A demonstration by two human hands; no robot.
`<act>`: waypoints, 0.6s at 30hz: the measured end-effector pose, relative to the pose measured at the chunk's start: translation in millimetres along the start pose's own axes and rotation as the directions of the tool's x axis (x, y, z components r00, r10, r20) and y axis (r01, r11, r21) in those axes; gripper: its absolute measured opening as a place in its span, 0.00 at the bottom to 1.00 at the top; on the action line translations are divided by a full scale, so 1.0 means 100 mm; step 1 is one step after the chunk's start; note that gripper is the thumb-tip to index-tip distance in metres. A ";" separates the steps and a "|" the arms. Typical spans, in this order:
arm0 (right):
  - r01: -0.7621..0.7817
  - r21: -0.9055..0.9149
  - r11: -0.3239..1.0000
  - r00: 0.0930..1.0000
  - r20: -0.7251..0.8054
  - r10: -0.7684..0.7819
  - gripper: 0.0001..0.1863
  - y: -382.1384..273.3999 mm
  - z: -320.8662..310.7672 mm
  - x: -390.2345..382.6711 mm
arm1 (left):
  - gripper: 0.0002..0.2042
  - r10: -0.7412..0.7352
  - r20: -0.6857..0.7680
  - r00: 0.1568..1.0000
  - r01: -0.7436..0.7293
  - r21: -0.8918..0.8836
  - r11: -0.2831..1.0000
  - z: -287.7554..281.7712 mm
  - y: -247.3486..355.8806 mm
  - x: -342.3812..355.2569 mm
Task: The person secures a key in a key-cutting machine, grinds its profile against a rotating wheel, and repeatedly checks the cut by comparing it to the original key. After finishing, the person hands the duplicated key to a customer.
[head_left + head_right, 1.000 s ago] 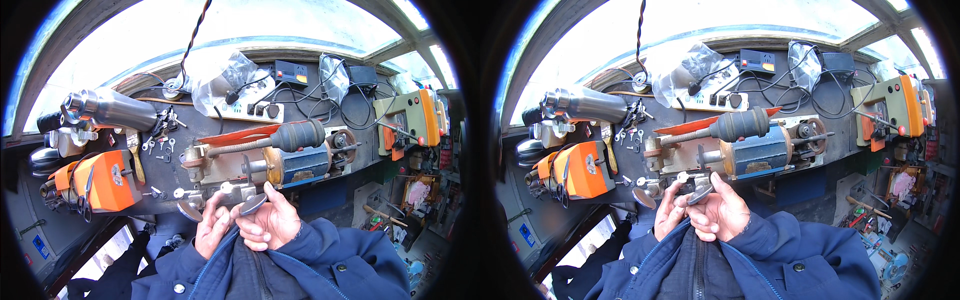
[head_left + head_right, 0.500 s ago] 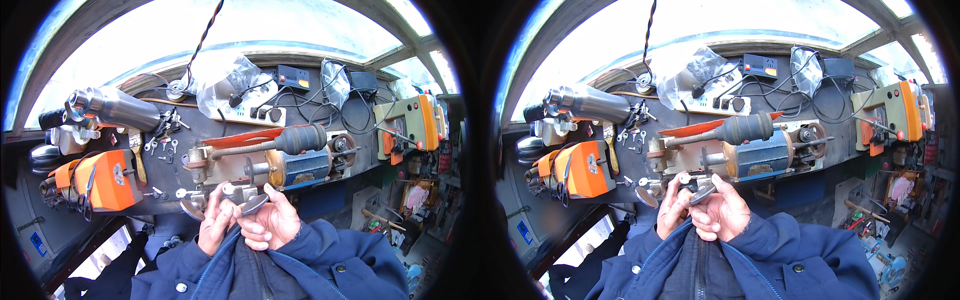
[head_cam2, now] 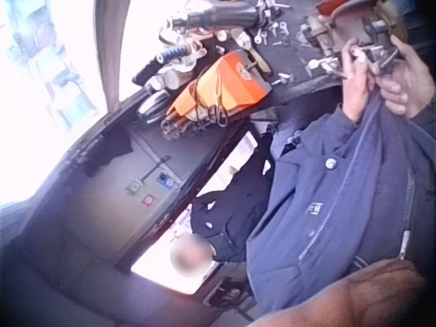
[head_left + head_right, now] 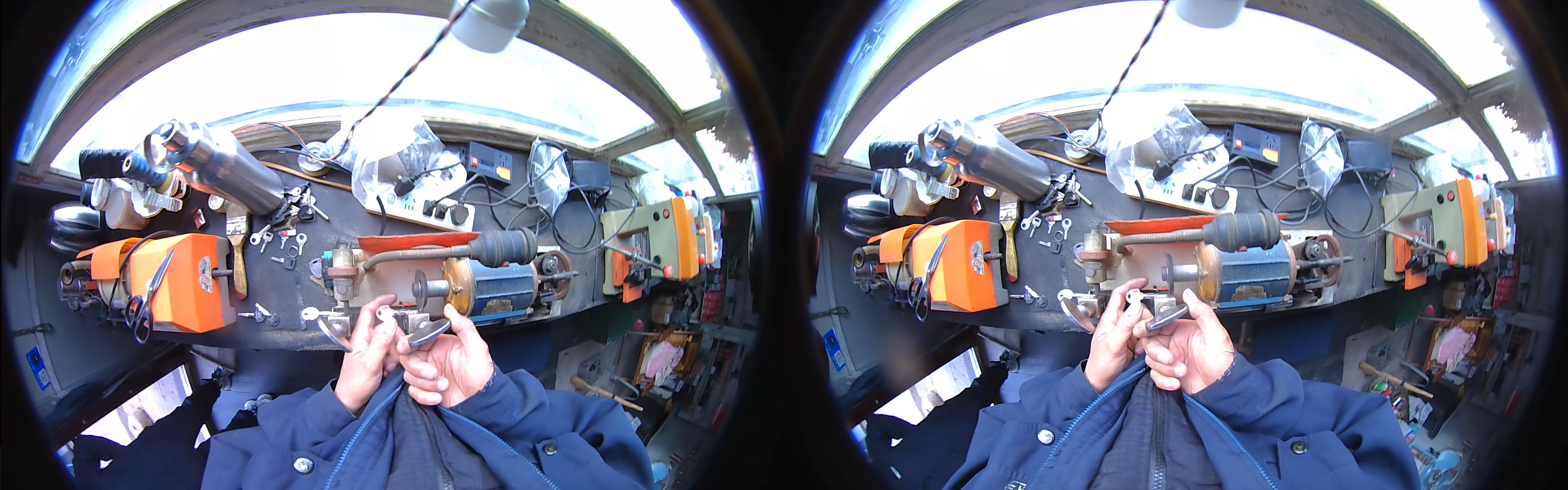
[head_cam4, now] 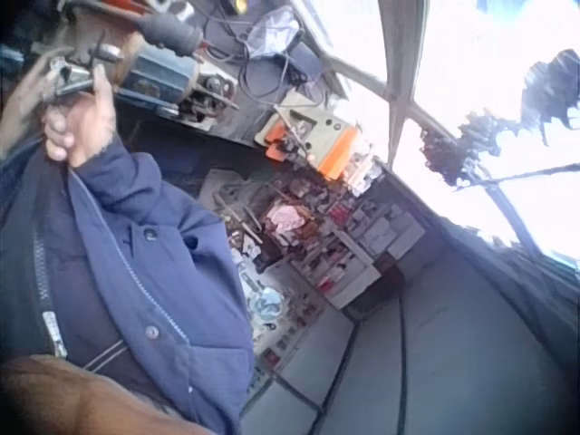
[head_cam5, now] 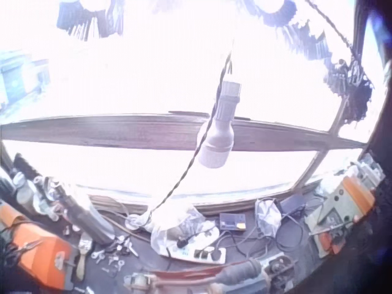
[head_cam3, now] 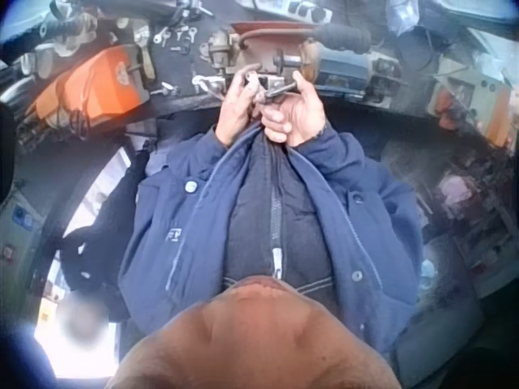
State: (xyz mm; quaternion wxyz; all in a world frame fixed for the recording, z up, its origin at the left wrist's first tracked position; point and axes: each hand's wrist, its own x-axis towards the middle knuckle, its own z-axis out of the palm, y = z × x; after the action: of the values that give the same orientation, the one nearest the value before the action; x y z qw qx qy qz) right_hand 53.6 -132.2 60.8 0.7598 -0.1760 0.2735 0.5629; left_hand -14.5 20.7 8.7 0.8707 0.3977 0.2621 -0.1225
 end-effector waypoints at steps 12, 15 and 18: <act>-0.202 -0.450 0.870 0.961 -0.261 0.088 0.34 -0.27 0.28 0.01 | 0.09 0.008 0.036 0.999 0.000 -0.205 0.979 0.00 -0.16 0.13; -0.285 -0.493 0.822 0.923 -0.374 0.096 0.33 -0.30 0.41 0.04 | 0.09 -0.018 0.019 1.000 0.021 -0.175 0.984 0.00 -0.17 0.15; -0.357 -0.522 0.775 0.853 -0.520 0.043 0.27 -0.27 0.55 0.06 | 0.08 -0.015 -0.009 1.000 0.013 -0.156 0.988 0.01 -0.17 0.15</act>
State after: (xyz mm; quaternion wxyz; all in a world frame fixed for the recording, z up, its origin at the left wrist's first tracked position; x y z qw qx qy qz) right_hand 92.8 -104.1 99.3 0.5051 -0.5099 0.2776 0.6386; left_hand -8.7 8.3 -9.6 0.8969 0.3273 0.2779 -0.1060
